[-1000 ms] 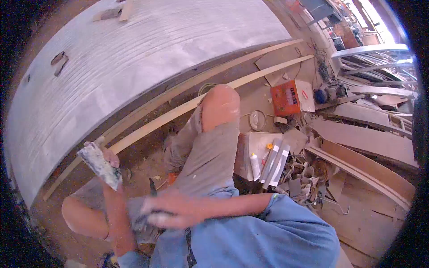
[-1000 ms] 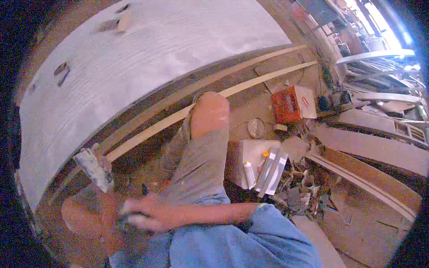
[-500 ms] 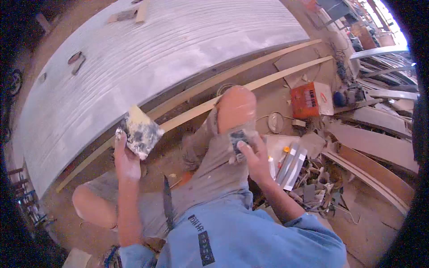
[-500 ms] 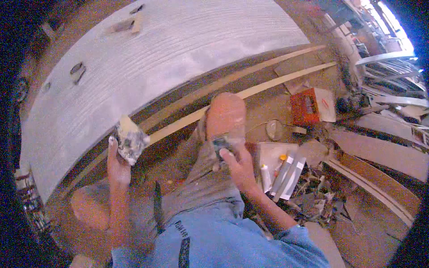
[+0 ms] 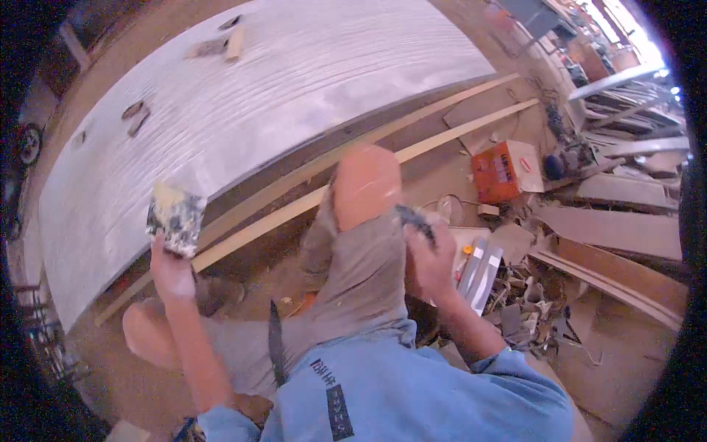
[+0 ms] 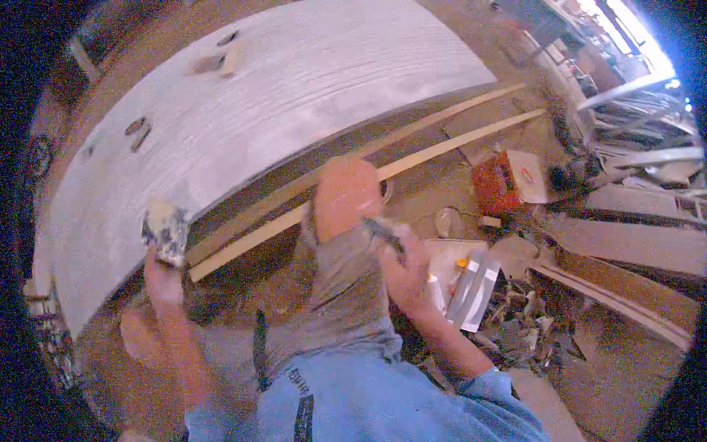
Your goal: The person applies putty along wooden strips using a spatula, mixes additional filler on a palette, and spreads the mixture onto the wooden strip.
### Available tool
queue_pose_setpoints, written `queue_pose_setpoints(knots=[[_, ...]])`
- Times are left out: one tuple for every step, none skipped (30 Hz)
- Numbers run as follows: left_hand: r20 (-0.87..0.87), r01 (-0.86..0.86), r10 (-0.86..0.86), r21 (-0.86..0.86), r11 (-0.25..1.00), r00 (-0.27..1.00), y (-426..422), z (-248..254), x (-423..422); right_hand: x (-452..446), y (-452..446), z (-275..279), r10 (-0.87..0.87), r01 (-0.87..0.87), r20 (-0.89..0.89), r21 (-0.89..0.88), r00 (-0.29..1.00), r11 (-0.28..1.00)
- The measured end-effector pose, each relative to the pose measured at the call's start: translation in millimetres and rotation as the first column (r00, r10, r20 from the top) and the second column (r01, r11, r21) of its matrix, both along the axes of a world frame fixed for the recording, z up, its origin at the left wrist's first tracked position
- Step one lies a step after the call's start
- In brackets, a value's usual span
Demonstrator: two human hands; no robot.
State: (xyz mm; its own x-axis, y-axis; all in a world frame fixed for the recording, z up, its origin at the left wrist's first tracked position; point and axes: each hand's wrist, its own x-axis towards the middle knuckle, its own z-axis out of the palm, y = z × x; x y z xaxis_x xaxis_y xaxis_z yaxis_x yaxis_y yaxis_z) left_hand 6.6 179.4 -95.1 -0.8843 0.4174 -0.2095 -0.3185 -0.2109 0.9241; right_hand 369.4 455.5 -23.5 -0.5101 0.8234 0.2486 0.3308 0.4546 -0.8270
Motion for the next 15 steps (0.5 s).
queue_pose_setpoints(knots=[[0.139,-0.086,0.074,0.086,0.993,0.988,2,8,2,6,19,-2,-0.021,0.021,-0.002,0.017,1.0,1.0],[0.283,-0.178,0.13,0.151,0.972,0.95,2,12,3,12,40,-11,-0.082,0.082,-0.02,-0.021,0.996,0.996],[0.281,-0.159,0.109,0.162,0.974,0.954,-6,3,-2,15,61,-23,-0.141,0.139,-0.039,-0.061,0.989,0.988],[0.158,-0.081,0.073,0.047,0.996,0.985,-19,-10,-11,17,81,-38,-0.157,0.155,-0.045,-0.052,0.987,0.987],[0.092,-0.044,0.045,-0.013,0.999,0.995,-24,-9,-11,17,102,-57,-0.164,0.162,0.035,0.051,0.986,0.986],[0.026,-0.013,0.015,-0.076,0.997,1.0,-28,-7,-11,19,117,-73,-0.172,0.155,0.111,0.146,0.979,0.977],[0.154,-0.065,0.055,0.059,0.996,0.987,-28,2,-9,23,133,-102,-0.179,0.163,0.102,0.15,0.979,0.975],[0.284,-0.136,0.081,0.181,0.974,0.955,-28,10,-7,25,150,-135,-0.145,0.098,0.322,0.161,0.936,0.982],[0.235,-0.167,0.143,0.087,0.982,0.961,-30,15,-4,23,162,-158,-0.102,0.025,0.528,0.15,0.843,0.988],[0.23,-0.174,0.152,0.08,0.982,0.961,-35,14,0,17,166,-168,-0.092,0.019,0.525,0.142,0.846,0.99],[0.194,-0.179,0.163,0.069,0.981,0.967,-40,13,3,11,171,-178,-0.038,-0.018,0.576,0.091,0.817,0.996],[0.159,-0.185,0.174,0.056,0.981,0.972,-45,12,5,3,175,-188,0.019,-0.055,0.623,0.038,0.782,0.998],[0.164,-0.111,0.101,0.053,0.992,0.981,-47,16,10,-3,179,-203,0.034,-0.064,0.622,0.026,0.782,0.998],[0.162,-0.12,0.111,0.041,0.992,0.98,-51,12,11,-8,184,-218,0.041,-0.105,0.61,0.069,0.792,0.992],[0.239,-0.169,0.163,0.005,0.986,0.957,-56,5,13,-13,187,-233,0.049,-0.145,0.597,0.113,0.801,0.983]])
